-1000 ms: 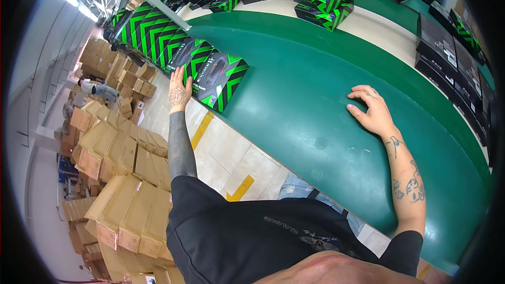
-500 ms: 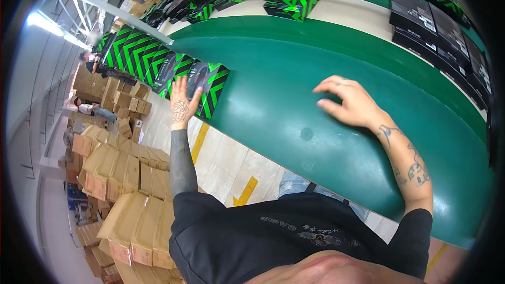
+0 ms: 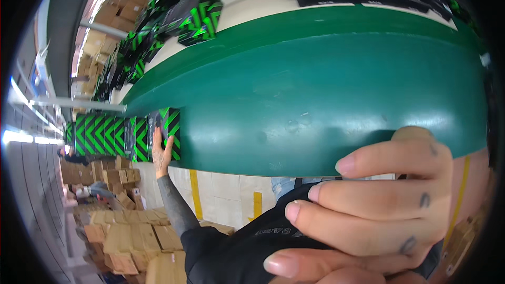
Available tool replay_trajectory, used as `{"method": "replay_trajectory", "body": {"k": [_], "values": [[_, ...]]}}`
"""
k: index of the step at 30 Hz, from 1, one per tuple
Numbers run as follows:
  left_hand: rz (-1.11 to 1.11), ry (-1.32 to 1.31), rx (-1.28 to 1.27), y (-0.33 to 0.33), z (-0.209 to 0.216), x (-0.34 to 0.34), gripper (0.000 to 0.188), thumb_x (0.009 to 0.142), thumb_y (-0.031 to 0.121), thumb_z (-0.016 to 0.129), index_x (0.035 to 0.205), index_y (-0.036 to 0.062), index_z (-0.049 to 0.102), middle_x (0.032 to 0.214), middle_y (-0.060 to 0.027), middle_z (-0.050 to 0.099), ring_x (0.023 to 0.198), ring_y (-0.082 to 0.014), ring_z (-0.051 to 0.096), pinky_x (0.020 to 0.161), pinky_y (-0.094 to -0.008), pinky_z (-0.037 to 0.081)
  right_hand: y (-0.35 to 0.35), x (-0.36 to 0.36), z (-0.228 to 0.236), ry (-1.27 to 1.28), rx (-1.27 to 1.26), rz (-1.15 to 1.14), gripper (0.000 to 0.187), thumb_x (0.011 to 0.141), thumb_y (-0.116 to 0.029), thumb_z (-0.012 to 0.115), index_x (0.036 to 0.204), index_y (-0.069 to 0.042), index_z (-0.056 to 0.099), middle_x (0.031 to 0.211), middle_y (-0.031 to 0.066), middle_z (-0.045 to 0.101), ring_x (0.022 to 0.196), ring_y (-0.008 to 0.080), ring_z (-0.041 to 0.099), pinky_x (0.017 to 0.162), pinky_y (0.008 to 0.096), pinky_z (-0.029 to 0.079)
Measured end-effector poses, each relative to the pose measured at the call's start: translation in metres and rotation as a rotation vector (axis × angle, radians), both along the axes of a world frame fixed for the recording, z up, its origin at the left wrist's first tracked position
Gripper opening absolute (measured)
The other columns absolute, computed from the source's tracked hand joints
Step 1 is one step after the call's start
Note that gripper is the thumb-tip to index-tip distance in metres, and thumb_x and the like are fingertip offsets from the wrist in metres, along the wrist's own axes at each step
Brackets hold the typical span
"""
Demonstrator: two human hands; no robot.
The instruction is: Organizes and inspects wireless gaming mouse boxes on an assembly line.
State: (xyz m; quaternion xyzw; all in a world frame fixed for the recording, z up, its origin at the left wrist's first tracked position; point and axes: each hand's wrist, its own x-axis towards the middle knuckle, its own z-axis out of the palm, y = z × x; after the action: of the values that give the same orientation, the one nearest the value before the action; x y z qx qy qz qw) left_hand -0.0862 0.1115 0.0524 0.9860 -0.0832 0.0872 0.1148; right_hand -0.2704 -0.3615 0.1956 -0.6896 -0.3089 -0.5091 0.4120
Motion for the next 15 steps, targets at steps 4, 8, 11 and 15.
{"method": "replay_trajectory", "body": {"k": [4, 8, 11, 15], "values": [[0.036, -0.033, 0.004, 0.036, -0.011, 0.004, 0.059, 0.086, 0.033, 0.057, 0.132, -0.0014, 0.041, 0.137, -0.0247, 0.037, 0.128, -0.0346, 0.035, 0.106, -0.0377, 0.026, -0.05, 0.009, -0.014, 0.078, 0.01, -0.08, 0.041, 0.057, -0.019, 0.059, 0.096, -0.009, 0.07, 0.081, 0.0042, 0.06, 0.069, 0.0171, 0.057, 0.065, 0.0315, 0.051], [-0.207, -0.515, 0.43, 0.054, -0.025, 0.032, 0.042, 0.087, 0.022, 0.057, 0.12, -0.0023, 0.051, 0.133, -0.0209, 0.042, 0.123, -0.0358, 0.04, 0.101, -0.0421, 0.033, -0.063, 0.0, -0.001, 0.184, -0.169, -0.043, 0.039, 0.064, -0.021, 0.059, 0.1, -0.009, 0.067, 0.083, 0.008, 0.061, 0.072, 0.0209, 0.059, 0.066, 0.0332, 0.051], [-0.183, -0.505, 0.083, -0.081, -0.002, 0.017, 0.027, 0.087, 0.011, 0.055, 0.111, -0.0013, 0.058, 0.132, -0.0173, 0.045, 0.121, -0.0349, 0.044, 0.098, -0.0413, 0.037, -0.087, 0.003, -0.001, 0.311, -0.269, 0.009, 0.038, 0.069, -0.022, 0.06, 0.104, -0.009, 0.065, 0.084, 0.0108, 0.062, 0.074, 0.0237, 0.061, 0.067, 0.0344, 0.051], [0.147, -0.901, 0.407, -0.138, -0.026, 0.042, 0.029, 0.088, 0.014, 0.054, 0.113, -0.0013, 0.056, 0.128, -0.0185, 0.048, 0.118, -0.0334, 0.047, 0.097, -0.0419, 0.039, -0.088, 0.037, 0.02, 0.449, -0.391, 0.155, 0.037, 0.075, -0.025, 0.06, 0.108, -0.008, 0.062, 0.085, 0.0145, 0.064, 0.077, 0.0275, 0.062, 0.068, 0.0361, 0.051]]}}
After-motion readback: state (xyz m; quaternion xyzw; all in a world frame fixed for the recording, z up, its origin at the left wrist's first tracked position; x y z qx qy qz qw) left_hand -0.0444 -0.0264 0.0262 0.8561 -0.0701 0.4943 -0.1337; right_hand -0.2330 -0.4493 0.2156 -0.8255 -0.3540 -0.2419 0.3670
